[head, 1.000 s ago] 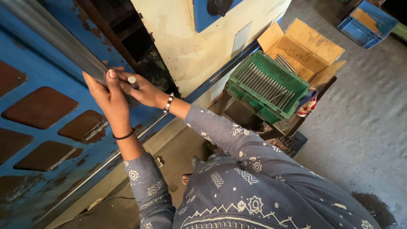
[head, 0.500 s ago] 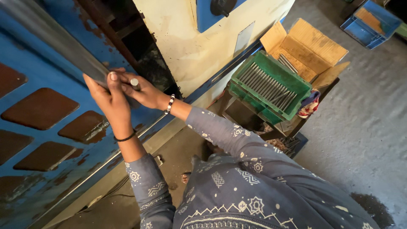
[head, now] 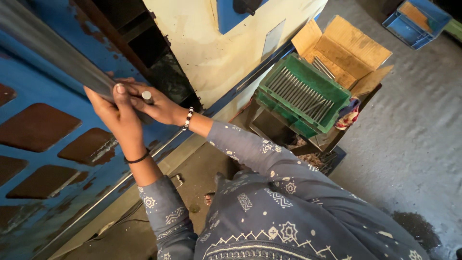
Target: The person picks up cylindrical metal rods from trays, opens the machine door, and places the rods inside the machine. They close the door, press buttons on the control panel, and later reopen the door to reach inside the machine.
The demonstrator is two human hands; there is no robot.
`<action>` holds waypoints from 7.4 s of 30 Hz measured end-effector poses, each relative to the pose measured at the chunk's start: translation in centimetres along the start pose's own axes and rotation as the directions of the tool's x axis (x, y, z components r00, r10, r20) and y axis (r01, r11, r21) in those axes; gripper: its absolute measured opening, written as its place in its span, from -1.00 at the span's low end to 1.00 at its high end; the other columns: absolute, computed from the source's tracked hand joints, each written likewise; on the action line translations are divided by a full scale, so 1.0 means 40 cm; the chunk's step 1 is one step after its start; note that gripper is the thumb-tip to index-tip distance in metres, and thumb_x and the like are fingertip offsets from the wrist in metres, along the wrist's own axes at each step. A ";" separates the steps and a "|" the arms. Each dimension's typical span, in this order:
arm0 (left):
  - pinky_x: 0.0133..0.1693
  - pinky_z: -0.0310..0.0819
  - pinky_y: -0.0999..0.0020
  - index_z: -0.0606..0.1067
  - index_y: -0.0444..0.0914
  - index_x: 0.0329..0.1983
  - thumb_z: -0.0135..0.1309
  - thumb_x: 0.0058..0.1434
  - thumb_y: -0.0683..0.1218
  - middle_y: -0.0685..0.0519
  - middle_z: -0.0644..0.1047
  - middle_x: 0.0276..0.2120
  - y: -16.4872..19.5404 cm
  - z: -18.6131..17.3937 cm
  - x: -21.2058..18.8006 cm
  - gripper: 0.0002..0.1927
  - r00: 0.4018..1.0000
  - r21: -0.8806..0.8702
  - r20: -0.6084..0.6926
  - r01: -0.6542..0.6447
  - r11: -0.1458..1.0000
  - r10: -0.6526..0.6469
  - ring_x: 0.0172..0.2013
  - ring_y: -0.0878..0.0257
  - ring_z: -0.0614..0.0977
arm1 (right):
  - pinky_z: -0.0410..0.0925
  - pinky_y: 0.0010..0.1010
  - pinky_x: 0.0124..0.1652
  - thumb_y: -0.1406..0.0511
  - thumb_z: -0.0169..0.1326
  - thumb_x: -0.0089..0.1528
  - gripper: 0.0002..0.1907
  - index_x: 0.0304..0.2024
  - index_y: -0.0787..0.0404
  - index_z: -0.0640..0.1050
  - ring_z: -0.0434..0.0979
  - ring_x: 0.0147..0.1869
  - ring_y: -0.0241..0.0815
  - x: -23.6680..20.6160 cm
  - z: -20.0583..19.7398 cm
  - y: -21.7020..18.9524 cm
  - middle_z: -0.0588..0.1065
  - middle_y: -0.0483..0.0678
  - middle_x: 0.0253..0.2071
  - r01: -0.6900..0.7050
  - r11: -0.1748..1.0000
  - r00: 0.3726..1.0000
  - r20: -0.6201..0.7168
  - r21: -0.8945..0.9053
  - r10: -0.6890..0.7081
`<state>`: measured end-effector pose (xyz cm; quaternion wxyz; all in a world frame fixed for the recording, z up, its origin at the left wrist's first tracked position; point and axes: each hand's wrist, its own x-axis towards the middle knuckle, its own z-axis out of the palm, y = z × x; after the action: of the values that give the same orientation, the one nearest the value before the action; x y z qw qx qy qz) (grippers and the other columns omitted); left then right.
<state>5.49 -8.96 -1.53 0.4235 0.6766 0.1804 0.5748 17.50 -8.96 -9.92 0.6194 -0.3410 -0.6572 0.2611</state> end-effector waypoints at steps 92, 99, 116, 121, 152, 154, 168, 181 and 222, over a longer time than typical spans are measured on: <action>-0.08 0.58 0.33 0.39 -0.35 0.03 0.17 0.38 -0.10 -0.03 0.60 -0.20 -0.002 0.044 0.007 -0.70 0.975 0.094 -0.209 0.091 0.991 -0.070 -0.21 0.20 0.68 | 0.31 -0.18 0.36 0.09 -0.15 0.47 -0.53 0.19 0.32 0.48 0.46 0.38 0.11 0.036 -0.004 -0.060 0.46 0.15 0.27 0.149 0.988 0.978 -0.140 -0.044 -0.154; -0.05 0.58 0.36 0.45 -0.33 0.01 0.20 0.29 -0.14 0.00 0.65 -0.20 0.027 0.059 0.022 -0.71 0.965 0.145 -0.235 0.153 0.978 -0.117 -0.16 0.24 0.69 | 0.33 -0.14 0.35 0.09 -0.14 0.47 -0.53 0.15 0.35 0.49 0.49 0.34 0.13 0.051 -0.036 -0.050 0.48 0.17 0.22 0.134 0.991 0.988 -0.087 0.021 -0.132; -0.02 0.54 0.27 0.48 -0.37 -0.11 0.26 0.19 -0.22 -0.09 0.61 -0.23 0.029 0.027 0.020 -0.74 0.982 0.295 -0.173 0.121 0.948 -0.072 -0.20 0.14 0.65 | 0.28 -0.08 0.40 0.17 -0.11 0.41 -0.53 0.18 0.43 0.46 0.46 0.41 0.18 0.043 -0.007 -0.102 0.46 0.23 0.24 0.141 0.988 0.985 -0.111 0.070 -0.132; 0.00 0.55 0.24 0.49 -0.38 -0.16 0.21 0.18 -0.27 -0.08 0.60 -0.26 0.045 0.020 0.054 -0.81 0.993 0.209 -0.096 0.088 0.974 -0.069 -0.21 0.11 0.67 | 0.30 -0.05 0.41 0.22 -0.13 0.36 -0.52 0.20 0.45 0.44 0.48 0.39 0.21 0.067 -0.022 -0.121 0.46 0.23 0.25 0.141 0.989 0.985 -0.090 -0.053 -0.146; 0.12 0.56 0.18 0.53 -0.36 -0.23 0.28 0.24 -0.22 -0.04 0.60 -0.39 0.201 -0.356 0.029 -0.85 0.925 0.765 -0.378 0.288 0.576 0.041 -0.37 0.14 0.69 | 0.47 -0.30 0.13 0.18 -0.03 0.47 -0.66 0.19 0.26 0.45 0.58 0.19 -0.11 0.171 0.167 -0.157 0.55 0.08 0.09 -0.125 0.988 0.915 0.395 0.091 0.080; 0.08 0.56 0.23 0.49 -0.36 -0.20 0.27 0.29 -0.23 -0.04 0.59 -0.37 0.202 -0.387 0.022 -0.84 0.872 0.728 -0.480 0.332 0.600 0.100 -0.36 0.17 0.68 | 0.39 -0.48 -0.24 0.18 -0.02 0.47 -0.71 0.15 0.20 0.47 0.48 -0.22 -0.32 0.165 0.158 -0.126 0.48 -0.09 -0.25 -0.478 0.862 0.825 0.422 0.167 0.375; -0.11 0.57 0.34 0.48 -0.37 -0.11 0.31 0.36 -0.24 -0.07 0.62 -0.26 0.164 -0.525 -0.001 -0.79 0.688 0.765 -0.621 0.430 0.479 0.375 -0.32 0.17 0.68 | 0.06 -0.65 -0.59 0.02 -0.20 0.50 -0.56 0.18 0.20 0.40 0.15 -0.56 -0.50 0.237 0.139 0.087 0.30 -0.18 -0.43 -0.576 0.735 0.798 0.052 0.359 0.600; 0.00 0.54 0.32 0.47 -0.36 -0.15 0.29 0.23 -0.27 -0.06 0.61 -0.30 0.158 -0.516 0.012 -0.78 0.653 0.711 -0.688 0.519 0.474 0.316 -0.25 0.18 0.67 | 0.03 -0.53 -0.62 0.24 0.11 0.42 -0.77 -0.27 0.24 0.47 0.12 -0.65 -0.43 0.304 0.287 0.473 0.25 -0.24 -0.59 -0.694 0.270 0.586 0.305 0.668 0.750; 0.23 0.46 0.15 0.43 -0.31 -0.47 0.12 0.29 -0.33 0.02 0.50 -0.51 0.092 -0.484 0.067 -0.79 0.519 0.662 -0.748 0.541 0.518 0.414 -0.39 0.23 0.55 | 0.41 -0.15 -0.25 -0.01 -0.02 0.34 -0.59 -0.10 0.18 0.52 0.49 -0.23 -0.01 0.815 0.717 0.934 0.50 0.02 -0.29 -0.668 -0.235 0.595 0.697 0.706 0.401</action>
<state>-12.69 -2.04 2.62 -0.0878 0.4066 0.6476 0.6384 -6.32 42.07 -20.54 0.4184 -0.0650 -0.1445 0.8943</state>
